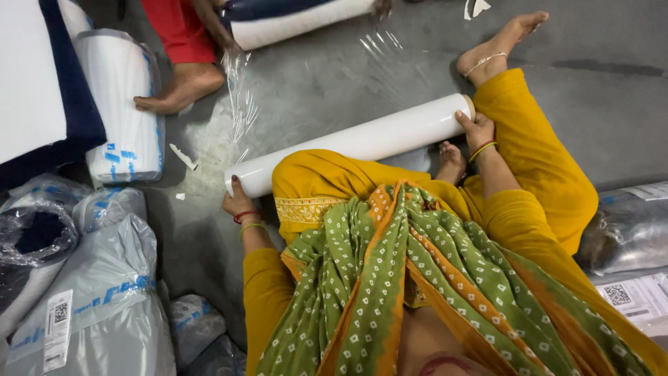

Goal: Wrapping foam pillows in plastic stretch film for packaging.

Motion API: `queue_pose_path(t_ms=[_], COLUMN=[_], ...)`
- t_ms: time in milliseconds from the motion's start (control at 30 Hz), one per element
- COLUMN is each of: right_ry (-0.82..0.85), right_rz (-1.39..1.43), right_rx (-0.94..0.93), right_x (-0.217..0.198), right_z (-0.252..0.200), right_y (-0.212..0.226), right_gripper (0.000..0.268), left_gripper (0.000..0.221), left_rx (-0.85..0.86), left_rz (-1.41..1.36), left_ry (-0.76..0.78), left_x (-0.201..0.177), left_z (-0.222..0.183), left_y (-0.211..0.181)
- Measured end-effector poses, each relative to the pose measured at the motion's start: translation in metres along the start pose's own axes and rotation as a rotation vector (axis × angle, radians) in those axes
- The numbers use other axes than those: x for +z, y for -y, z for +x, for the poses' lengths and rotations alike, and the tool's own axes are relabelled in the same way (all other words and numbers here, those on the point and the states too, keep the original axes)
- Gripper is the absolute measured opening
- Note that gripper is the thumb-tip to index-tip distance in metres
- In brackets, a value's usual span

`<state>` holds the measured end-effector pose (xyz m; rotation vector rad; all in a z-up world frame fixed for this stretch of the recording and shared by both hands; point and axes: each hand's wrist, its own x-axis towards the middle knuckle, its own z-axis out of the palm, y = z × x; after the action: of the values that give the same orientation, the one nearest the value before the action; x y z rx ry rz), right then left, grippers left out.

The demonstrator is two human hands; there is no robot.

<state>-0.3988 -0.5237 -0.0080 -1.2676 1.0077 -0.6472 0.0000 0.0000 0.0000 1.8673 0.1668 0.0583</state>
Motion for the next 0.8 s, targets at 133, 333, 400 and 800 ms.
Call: queue_pose_path(t_ms=[133,333,400,800], right_ry=[-0.001,-0.003,0.002,0.028], right_rz=[0.037,-0.004,0.010,0.086], right_rx=[0.031,0.022,0.028,-0.085], right_x=[0.003,0.003,0.004,-0.015], right_z=[-0.004,-0.003,-0.003,0.035], right_y=[0.007,0.008,0.012,-0.006], right_gripper=[0.038,0.037,0.036,0.035], left_gripper=[0.055,0.056,0.056,0.063], left_rx=[-0.004,-0.007,-0.045,0.022], left_rz=[-0.025,0.027,-0.068,-0.233], left_ry=[0.003,0.014,0.040,0.126], left_x=[0.000,-0.003,-0.005,0.000], left_z=[-0.003,-0.002,0.003,0.022], left_y=[-0.005,-0.005,0.009,0.003])
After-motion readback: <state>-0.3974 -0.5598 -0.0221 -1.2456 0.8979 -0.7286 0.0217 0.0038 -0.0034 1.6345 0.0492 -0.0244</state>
